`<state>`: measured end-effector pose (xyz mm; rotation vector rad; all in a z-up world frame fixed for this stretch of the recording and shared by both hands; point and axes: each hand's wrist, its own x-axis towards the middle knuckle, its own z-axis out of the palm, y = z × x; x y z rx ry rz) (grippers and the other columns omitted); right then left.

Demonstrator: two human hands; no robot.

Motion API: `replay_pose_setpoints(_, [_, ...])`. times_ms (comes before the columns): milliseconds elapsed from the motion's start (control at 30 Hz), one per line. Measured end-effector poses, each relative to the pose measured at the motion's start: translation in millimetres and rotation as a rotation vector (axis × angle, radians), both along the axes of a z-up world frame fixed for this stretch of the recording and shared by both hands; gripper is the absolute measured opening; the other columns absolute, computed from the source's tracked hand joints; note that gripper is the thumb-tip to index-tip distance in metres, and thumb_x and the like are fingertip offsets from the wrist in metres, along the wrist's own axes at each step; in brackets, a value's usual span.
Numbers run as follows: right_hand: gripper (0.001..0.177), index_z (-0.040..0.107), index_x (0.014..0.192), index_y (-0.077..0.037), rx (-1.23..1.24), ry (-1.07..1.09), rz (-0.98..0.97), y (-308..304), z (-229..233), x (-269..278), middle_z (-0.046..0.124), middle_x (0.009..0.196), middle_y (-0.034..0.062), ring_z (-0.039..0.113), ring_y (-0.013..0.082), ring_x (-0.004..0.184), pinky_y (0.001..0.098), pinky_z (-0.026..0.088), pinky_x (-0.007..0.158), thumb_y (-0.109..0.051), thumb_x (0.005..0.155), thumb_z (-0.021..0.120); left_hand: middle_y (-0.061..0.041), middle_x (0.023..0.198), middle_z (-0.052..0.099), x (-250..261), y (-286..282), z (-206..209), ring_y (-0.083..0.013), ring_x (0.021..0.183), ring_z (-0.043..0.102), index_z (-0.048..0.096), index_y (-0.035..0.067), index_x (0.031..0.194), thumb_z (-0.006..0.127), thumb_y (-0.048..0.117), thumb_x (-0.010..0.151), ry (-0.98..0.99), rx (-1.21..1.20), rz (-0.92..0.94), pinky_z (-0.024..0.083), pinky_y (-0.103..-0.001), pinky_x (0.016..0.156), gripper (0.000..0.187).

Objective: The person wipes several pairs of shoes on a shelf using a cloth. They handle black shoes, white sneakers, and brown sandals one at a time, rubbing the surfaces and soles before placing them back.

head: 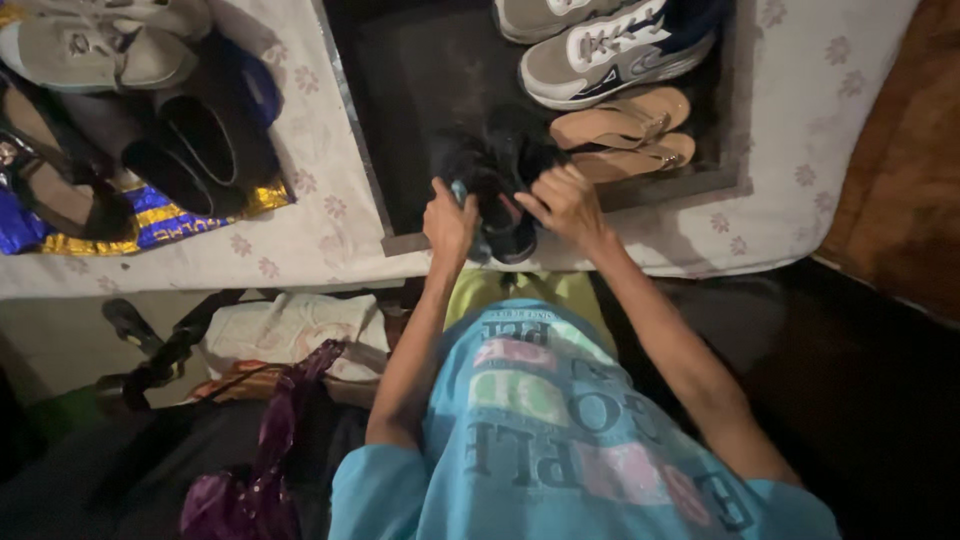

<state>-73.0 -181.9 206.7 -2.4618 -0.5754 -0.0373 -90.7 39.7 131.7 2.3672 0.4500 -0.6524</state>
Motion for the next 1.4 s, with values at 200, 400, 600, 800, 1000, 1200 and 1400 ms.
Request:
replay_pose_setpoints(200, [0.056, 0.064, 0.133, -0.002, -0.075, 0.269, 0.007, 4.3, 16.8, 0.4, 0.055, 0.118, 0.0176, 0.052, 0.0438, 0.127, 0.0568, 0.032, 0.11, -0.041, 0.094, 0.075, -0.027, 0.107, 0.071, 9.5, 7.1, 38.7, -0.0468, 0.095, 0.069, 0.054, 0.005, 0.126, 0.062, 0.044, 0.099, -0.061, -0.147, -0.08, 0.054, -0.055, 0.078, 0.048])
replay_pose_setpoints(400, [0.059, 0.072, 0.107, -0.006, -0.231, 0.419, 0.008, 38.7, 23.6, -23.3, 0.047, 0.146, 0.022, 0.053, 0.0412, 0.118, 0.0542, 0.032, 0.108, -0.053, 0.074, 0.084, -0.024, 0.13, 0.058, 36.0, -22.7, -39.5, -0.045, 0.118, 0.059, 0.064, 0.01, 0.124, 0.055, 0.042, 0.107, -0.448, -0.087, -0.218, 0.051, -0.051, 0.096, 0.038])
replay_pose_setpoints(600, [0.054, 0.076, 0.09, -0.005, -0.195, 0.414, -0.118, 35.5, 13.3, -18.4, 0.054, 0.135, 0.0137, 0.052, 0.0403, 0.115, 0.0485, 0.035, 0.104, -0.054, 0.07, 0.087, -0.027, 0.121, 0.059, 84.3, 4.1, -126.5, -0.0472, 0.105, 0.06, 0.064, 0.002, 0.126, 0.056, 0.038, 0.102, -0.295, 0.03, -0.114, 0.051, -0.054, 0.086, 0.044])
replay_pose_setpoints(800, [0.047, 0.075, 0.092, -0.005, -0.114, 0.412, -0.136, 39.1, 7.1, -23.1, 0.057, 0.134, 0.0142, 0.054, 0.0335, 0.118, 0.05, 0.032, 0.11, -0.046, 0.074, 0.087, -0.021, 0.116, 0.064, 51.7, -3.8, -80.0, -0.0438, 0.108, 0.063, 0.064, 0.005, 0.117, 0.06, 0.033, 0.103, -0.28, -0.283, -0.156, 0.052, -0.052, 0.088, 0.032])
replay_pose_setpoints(1000, [0.042, 0.076, 0.097, -0.007, -0.232, 0.304, -0.286, 48.6, 41.7, -34.8, 0.055, 0.134, 0.0149, 0.05, 0.0356, 0.129, 0.0621, 0.025, 0.118, -0.043, 0.078, 0.086, -0.023, 0.123, 0.058, 46.6, -19.8, -91.1, -0.0433, 0.113, 0.06, 0.057, 0.0, 0.125, 0.067, 0.036, 0.099, -0.74, -0.007, -0.156, 0.049, -0.05, 0.099, 0.045])
replay_pose_setpoints(1200, [0.044, 0.077, 0.092, -0.007, -0.339, 0.475, -0.385, 65.6, 46.5, -38.3, 0.052, 0.137, 0.0221, 0.044, 0.0422, 0.13, 0.0805, 0.015, 0.106, -0.044, 0.07, 0.086, -0.02, 0.112, 0.065, 84.7, -28.1, -104.9, -0.0421, 0.102, 0.062, 0.061, 0.004, 0.117, 0.07, 0.032, 0.096, -0.282, -0.178, -0.335, 0.051, -0.052, 0.086, 0.036])
replay_pose_setpoints(1400, [0.052, 0.08, 0.109, -0.01, -0.333, 0.496, -0.337, 48.6, 25.9, -41.6, 0.058, 0.125, 0.0183, 0.049, 0.0385, 0.12, 0.0807, 0.022, 0.106, -0.046, 0.072, 0.085, -0.021, 0.116, 0.065, 60.4, -66.0, -110.4, -0.0413, 0.103, 0.062, 0.059, 0.003, 0.121, 0.072, 0.029, 0.087, -0.507, -0.478, -0.498, 0.051, -0.05, 0.088, 0.045])
